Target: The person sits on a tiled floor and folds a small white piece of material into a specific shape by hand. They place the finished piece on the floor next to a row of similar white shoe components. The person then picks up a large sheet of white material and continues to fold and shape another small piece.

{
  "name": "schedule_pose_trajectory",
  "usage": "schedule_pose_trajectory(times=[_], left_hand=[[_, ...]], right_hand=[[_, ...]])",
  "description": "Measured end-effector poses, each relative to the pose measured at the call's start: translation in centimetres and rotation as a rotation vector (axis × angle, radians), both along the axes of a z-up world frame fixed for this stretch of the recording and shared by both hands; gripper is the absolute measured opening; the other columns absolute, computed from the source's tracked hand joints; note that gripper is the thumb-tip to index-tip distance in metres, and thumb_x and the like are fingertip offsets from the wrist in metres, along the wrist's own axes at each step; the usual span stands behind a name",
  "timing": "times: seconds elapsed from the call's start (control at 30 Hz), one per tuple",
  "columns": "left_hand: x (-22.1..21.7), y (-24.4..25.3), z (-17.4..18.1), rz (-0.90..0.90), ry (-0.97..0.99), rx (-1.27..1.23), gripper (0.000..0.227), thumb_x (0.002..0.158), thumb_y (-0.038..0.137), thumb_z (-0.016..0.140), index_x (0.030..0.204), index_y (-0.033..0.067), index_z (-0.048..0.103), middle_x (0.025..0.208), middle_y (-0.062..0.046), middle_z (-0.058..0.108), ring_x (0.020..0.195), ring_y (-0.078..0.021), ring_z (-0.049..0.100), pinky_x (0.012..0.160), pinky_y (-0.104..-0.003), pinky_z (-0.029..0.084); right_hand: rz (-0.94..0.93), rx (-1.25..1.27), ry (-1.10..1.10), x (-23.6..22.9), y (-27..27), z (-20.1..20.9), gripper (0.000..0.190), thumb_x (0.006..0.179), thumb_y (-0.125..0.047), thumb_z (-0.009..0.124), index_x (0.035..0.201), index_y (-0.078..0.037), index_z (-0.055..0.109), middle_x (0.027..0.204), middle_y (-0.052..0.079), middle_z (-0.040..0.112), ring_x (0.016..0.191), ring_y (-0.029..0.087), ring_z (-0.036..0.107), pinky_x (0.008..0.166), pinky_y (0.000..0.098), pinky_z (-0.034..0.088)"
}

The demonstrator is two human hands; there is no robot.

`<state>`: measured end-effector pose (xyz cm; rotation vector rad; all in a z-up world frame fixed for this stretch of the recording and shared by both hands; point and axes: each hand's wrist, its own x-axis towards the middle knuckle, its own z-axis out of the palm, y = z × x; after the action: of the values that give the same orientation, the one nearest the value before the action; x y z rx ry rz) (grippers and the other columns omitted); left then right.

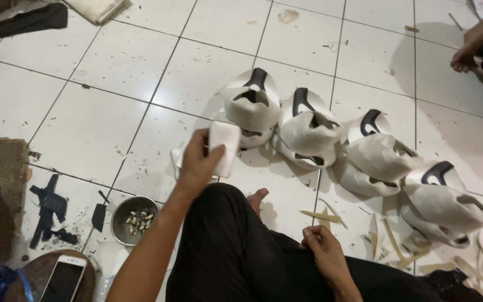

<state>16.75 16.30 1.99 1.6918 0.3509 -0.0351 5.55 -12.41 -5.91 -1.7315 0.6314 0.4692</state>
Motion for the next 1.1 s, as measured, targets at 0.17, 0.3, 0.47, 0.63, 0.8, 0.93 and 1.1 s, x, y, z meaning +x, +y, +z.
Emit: schedule_pose_trajectory(times=[0.17,0.3,0.47,0.63,0.8,0.93,1.1], left_hand=[[2.0,5.7,-9.6,-0.017,0.220,0.495,0.057,0.079,0.024,0.063,0.129,0.0066,0.041,0.114,-0.015,0.052,0.097,-0.0271,0.054,0.075,-0.039,0.049],[1.5,7.3,-14.2,0.010,0.379,0.724,0.053,0.086,0.025,0.059,0.133,0.0139,0.039,0.123,-0.017,0.038,0.107,-0.0346,0.046,0.085,-0.047,0.043],[2.0,7.1,-16.3,0.021,0.391,0.702,0.055,0.089,0.022,0.050,0.140,0.0147,0.032,0.122,-0.017,0.038,0.109,-0.0349,0.042,0.085,-0.048,0.043],[1.8,7.2,-13.5,-0.026,0.435,0.614,0.063,0.087,0.030,0.044,0.145,0.0149,0.025,0.134,-0.019,0.031,0.121,-0.0379,0.035,0.096,-0.050,0.036],[0.4,7.7,-11.6,0.045,0.382,0.604,0.072,0.081,0.040,0.056,0.139,0.0076,0.030,0.126,-0.022,0.041,0.117,-0.0384,0.042,0.091,-0.049,0.039],[-2.3,5.9,-8.3,0.109,0.300,0.571,0.073,0.081,0.040,0.054,0.141,0.0062,0.030,0.137,-0.020,0.034,0.126,-0.0365,0.034,0.100,-0.049,0.032],[-8.5,1.2,-5.3,0.058,0.042,0.349,0.039,0.092,0.039,0.038,0.100,0.0089,0.062,0.098,-0.016,0.066,0.091,-0.0286,0.060,0.075,-0.039,0.044]], right_hand=[[-0.049,0.073,-0.046,0.7,-0.2,-1.8,0.016,0.090,-0.010,0.056,0.089,0.006,0.060,0.071,0.018,0.057,0.067,0.027,0.059,0.070,0.0333,0.046],[-0.140,0.158,-0.046,0.9,-0.7,-3.9,0.016,0.090,-0.008,0.057,0.090,0.007,0.058,0.070,0.019,0.053,0.066,0.029,0.057,0.068,0.0340,0.046],[-0.095,0.131,-0.026,1.7,-0.1,-3.0,0.017,0.090,-0.009,0.055,0.090,0.008,0.058,0.071,0.021,0.055,0.068,0.031,0.059,0.066,0.0348,0.044],[-0.126,0.226,-0.023,1.7,-0.8,-4.2,0.019,0.091,-0.009,0.055,0.093,0.010,0.055,0.073,0.023,0.054,0.069,0.032,0.058,0.066,0.0365,0.047],[-0.139,0.195,-0.005,1.5,-0.5,-2.7,0.014,0.089,-0.007,0.057,0.092,0.007,0.058,0.075,0.022,0.058,0.071,0.031,0.060,0.070,0.0389,0.052],[-0.148,0.155,0.003,1.1,0.0,-1.2,0.018,0.080,0.000,0.067,0.086,0.002,0.050,0.086,0.019,0.060,0.079,0.030,0.061,0.074,0.0404,0.053],[-0.073,0.245,-0.253,0.0,-1.8,-7.1,0.022,0.081,-0.004,0.067,0.069,0.002,0.050,0.064,0.018,0.059,0.064,0.026,0.063,0.068,0.0321,0.054]])
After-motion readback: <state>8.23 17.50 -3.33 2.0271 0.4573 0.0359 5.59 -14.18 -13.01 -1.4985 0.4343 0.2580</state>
